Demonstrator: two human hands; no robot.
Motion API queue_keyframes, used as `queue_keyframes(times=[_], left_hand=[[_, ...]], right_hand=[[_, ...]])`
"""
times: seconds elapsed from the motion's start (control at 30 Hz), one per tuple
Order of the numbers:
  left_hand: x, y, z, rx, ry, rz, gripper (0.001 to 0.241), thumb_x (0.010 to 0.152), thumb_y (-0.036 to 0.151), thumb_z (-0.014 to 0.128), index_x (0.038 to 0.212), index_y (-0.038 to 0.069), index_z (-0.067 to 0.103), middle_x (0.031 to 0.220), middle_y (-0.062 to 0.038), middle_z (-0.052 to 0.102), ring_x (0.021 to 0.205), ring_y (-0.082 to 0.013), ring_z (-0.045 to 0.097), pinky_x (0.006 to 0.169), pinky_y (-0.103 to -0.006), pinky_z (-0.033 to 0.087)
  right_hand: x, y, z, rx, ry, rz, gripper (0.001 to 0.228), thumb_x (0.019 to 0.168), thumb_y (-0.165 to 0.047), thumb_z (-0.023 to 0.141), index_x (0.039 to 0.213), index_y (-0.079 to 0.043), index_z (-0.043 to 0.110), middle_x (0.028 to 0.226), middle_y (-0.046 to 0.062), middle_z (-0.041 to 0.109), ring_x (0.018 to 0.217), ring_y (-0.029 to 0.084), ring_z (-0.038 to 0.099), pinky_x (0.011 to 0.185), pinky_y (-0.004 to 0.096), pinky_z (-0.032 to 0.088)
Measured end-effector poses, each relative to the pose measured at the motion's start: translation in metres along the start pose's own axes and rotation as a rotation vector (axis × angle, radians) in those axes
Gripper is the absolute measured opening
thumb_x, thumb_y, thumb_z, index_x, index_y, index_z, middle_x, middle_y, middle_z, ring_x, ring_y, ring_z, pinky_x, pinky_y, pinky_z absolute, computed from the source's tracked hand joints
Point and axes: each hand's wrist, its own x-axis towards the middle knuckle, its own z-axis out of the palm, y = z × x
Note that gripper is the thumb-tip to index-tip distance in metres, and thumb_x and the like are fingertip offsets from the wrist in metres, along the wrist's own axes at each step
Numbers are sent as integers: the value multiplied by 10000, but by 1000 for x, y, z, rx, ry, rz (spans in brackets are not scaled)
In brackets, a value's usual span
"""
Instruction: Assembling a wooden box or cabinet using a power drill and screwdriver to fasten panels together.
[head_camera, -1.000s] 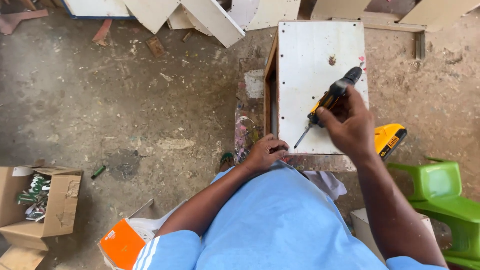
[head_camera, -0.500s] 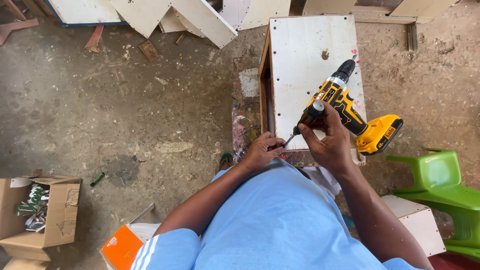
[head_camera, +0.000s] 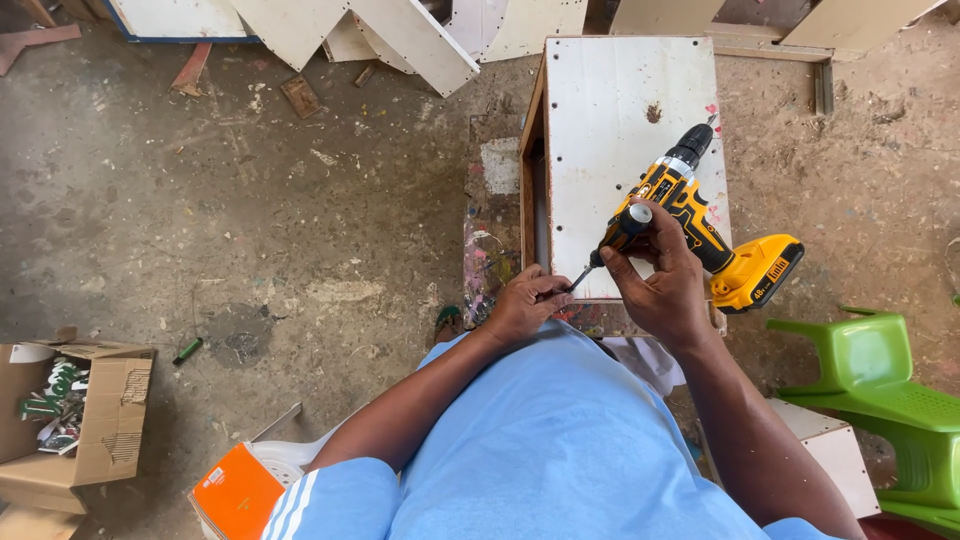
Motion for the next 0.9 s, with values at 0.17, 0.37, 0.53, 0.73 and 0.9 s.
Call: queue_keyframes(times=[0.17,0.37,0.53,0.73,0.9], left_hand=[[1,7,1,-5,9,-3,181,941,228,792,1094,134,767,880,-47,542,711,-125,566,639,-277,467],[-1,11,1,5,2,-20,175,931,198,792,1093,136,767,884,-66,540,715,-159,583,644,-298,482],[1,5,2,23,20,-28,166,915,186,804,1074,151,773,886,-56,548,718,-146,599,644,-289,491],[2,-3,3,-1,34,-27,169,915,195,812,1067,130,774,879,-62,562,677,-162,634,623,-287,506],[2,-3,1,21,29,-26,167,919,196,807,1075,144,778,876,-59,566,673,-172,636,604,-290,510]], right_hand=[[0,-6,-1,16,-47,-5,610,884,72,766,1435,45,505,1065,256,695,959,351,717,840,458,615],[2,-19,-6,67,-275,-15,584,840,106,731,1391,-24,591,1057,156,759,984,287,755,897,458,596],[3,-21,-5,33,-316,0,555,857,85,721,1383,-53,605,1079,180,751,1026,337,744,932,512,570],[-4,-5,-3,-20,-68,-35,541,805,52,855,1280,26,596,1001,173,719,904,311,747,844,420,617],[-16,10,10,-64,23,-19,556,795,-22,912,1202,25,536,947,203,677,829,333,740,791,446,623]])
